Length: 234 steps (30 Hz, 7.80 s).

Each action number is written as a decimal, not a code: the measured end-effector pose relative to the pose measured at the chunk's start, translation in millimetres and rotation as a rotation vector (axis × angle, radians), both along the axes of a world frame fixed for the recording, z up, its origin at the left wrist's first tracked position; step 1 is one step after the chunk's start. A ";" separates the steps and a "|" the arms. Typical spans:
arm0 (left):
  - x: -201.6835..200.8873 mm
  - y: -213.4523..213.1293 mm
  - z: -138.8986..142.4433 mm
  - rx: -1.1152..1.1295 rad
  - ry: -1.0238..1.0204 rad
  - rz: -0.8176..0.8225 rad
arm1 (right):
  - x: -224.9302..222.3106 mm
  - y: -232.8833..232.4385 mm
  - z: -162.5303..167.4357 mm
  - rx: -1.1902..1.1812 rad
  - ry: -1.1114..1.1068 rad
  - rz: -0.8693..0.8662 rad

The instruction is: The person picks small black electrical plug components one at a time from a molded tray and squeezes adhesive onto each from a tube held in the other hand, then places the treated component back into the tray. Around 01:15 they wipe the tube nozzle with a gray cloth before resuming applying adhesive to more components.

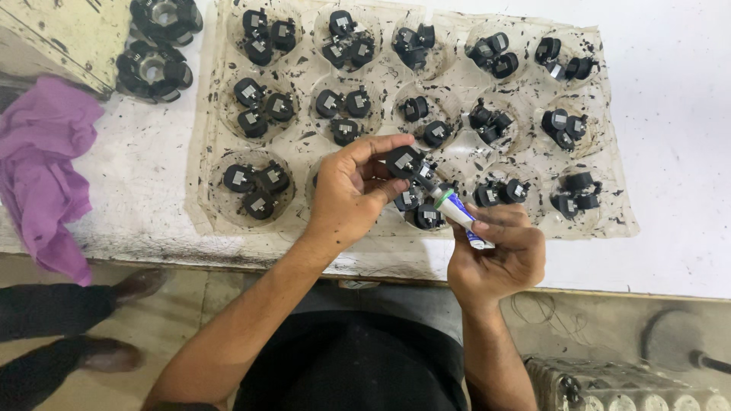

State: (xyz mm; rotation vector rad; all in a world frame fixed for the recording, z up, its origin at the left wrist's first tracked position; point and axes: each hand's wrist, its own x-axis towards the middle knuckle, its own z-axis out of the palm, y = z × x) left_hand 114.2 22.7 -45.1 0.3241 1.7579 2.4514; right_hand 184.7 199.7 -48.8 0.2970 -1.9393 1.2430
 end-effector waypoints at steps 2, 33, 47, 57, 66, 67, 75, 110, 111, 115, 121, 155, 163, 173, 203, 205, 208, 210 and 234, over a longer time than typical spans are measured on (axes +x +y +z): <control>1.2 1.4 -2.2 0.079 -0.055 -0.019 | 1.2 -0.7 0.6 -0.017 -0.003 0.007; 18.9 8.4 -20.6 0.450 -0.289 -0.251 | 1.4 5.3 -8.0 -0.103 0.039 0.000; -53.7 -2.7 6.1 -0.532 0.240 0.068 | 1.9 32.8 -2.0 -0.358 0.137 -0.052; -111.6 31.3 31.3 -1.497 0.280 0.049 | 7.4 41.3 -9.5 -0.333 0.108 -0.052; -120.4 38.2 17.2 -1.581 0.228 -0.023 | 8.6 45.5 -5.7 -0.320 0.097 -0.097; -121.9 38.0 17.5 -1.592 0.243 -0.025 | 8.5 45.8 -5.0 -0.313 0.097 -0.105; -164.8 50.4 13.9 -1.480 0.469 0.031 | 9.2 42.8 -6.0 -0.354 0.109 -0.079; 26.4 -7.8 12.9 -0.011 -0.057 0.006 | 29.5 8.7 -12.6 -0.342 -0.041 0.072; 25.1 -7.0 11.9 -0.011 -0.023 0.003 | 28.7 8.0 -12.0 -0.325 -0.032 0.077; 21.0 -5.0 8.7 -0.062 0.010 0.028 | 24.2 7.0 -10.3 -0.276 -0.005 0.089; 21.9 -4.4 8.0 -0.102 0.030 0.043 | 22.8 5.4 -9.1 -0.157 -0.007 0.038; 23.2 1.0 4.2 0.018 -0.053 -0.001 | 18.1 3.1 -2.7 0.000 0.047 0.013; 34.5 8.6 -8.0 0.300 -0.189 -0.155 | 16.0 2.0 -5.7 -0.119 0.109 -0.017; 37.8 6.6 -10.9 0.323 -0.267 -0.225 | 16.8 2.4 -3.0 -0.084 0.081 -0.020; -160.1 5.2 9.8 -1.122 1.037 -0.014 | 28.2 40.4 -9.8 -0.323 0.127 -0.040; -171.5 15.0 3.7 -1.296 1.112 -0.077 | 27.9 41.0 -11.9 -0.338 0.119 -0.039; -184.7 25.9 -4.9 -1.376 1.152 -0.148 | 27.6 42.9 -14.3 -0.361 0.115 -0.043; -189.2 29.7 -8.1 -1.465 1.135 -0.197 | 28.0 44.6 -15.3 -0.364 0.107 -0.052; -164.3 235.9 -29.6 -1.523 0.834 -0.035 | 38.6 68.2 -25.0 -0.473 0.097 -0.125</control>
